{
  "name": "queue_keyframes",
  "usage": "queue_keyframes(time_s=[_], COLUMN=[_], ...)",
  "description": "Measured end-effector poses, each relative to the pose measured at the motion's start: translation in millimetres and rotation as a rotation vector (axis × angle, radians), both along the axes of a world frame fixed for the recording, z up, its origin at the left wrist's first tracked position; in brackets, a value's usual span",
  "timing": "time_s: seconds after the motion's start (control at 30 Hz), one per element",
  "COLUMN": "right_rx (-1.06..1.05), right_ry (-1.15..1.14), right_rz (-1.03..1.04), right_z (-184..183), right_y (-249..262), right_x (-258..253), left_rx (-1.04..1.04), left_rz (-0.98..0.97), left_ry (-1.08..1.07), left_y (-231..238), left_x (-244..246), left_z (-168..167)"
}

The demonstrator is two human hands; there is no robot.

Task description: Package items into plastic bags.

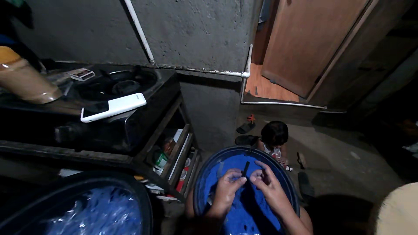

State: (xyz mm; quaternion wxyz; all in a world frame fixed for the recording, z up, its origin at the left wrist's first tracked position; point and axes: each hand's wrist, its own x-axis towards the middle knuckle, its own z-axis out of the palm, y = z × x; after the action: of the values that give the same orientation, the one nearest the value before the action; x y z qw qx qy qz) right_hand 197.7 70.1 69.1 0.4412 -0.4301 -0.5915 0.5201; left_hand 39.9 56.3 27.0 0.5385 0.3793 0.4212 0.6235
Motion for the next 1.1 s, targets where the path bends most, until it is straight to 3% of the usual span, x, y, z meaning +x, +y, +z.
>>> queue_keyframes(time_s=[0.13,0.3,0.57,0.73,1.1], right_rx=[0.027,0.033,-0.087,-0.239,-0.185], right_ry=[-0.03,-0.095,0.001,0.181,0.116], right_rz=[-0.029,-0.079,-0.141,-0.149,-0.161], right_z=[-2.8,-8.8,-14.0,-19.7,-19.1], right_y=[9.3,17.4,30.9,33.8,28.8], right_x=[1.3,2.9,13.9,18.2,25.1], left_rx=[-0.064,-0.149,-0.122,-0.163,-0.226], left_rz=[-0.104,-0.243,-0.748,-0.745,-0.672], left_ry=[0.114,0.105,-0.078,-0.03,-0.018], left_y=[0.3,1.7,2.7,-0.4,-0.7], left_x=[1.7,-1.6,-24.2,-25.7,-24.1], left_z=[2.8,1.4,-8.7,-6.2,-15.3])
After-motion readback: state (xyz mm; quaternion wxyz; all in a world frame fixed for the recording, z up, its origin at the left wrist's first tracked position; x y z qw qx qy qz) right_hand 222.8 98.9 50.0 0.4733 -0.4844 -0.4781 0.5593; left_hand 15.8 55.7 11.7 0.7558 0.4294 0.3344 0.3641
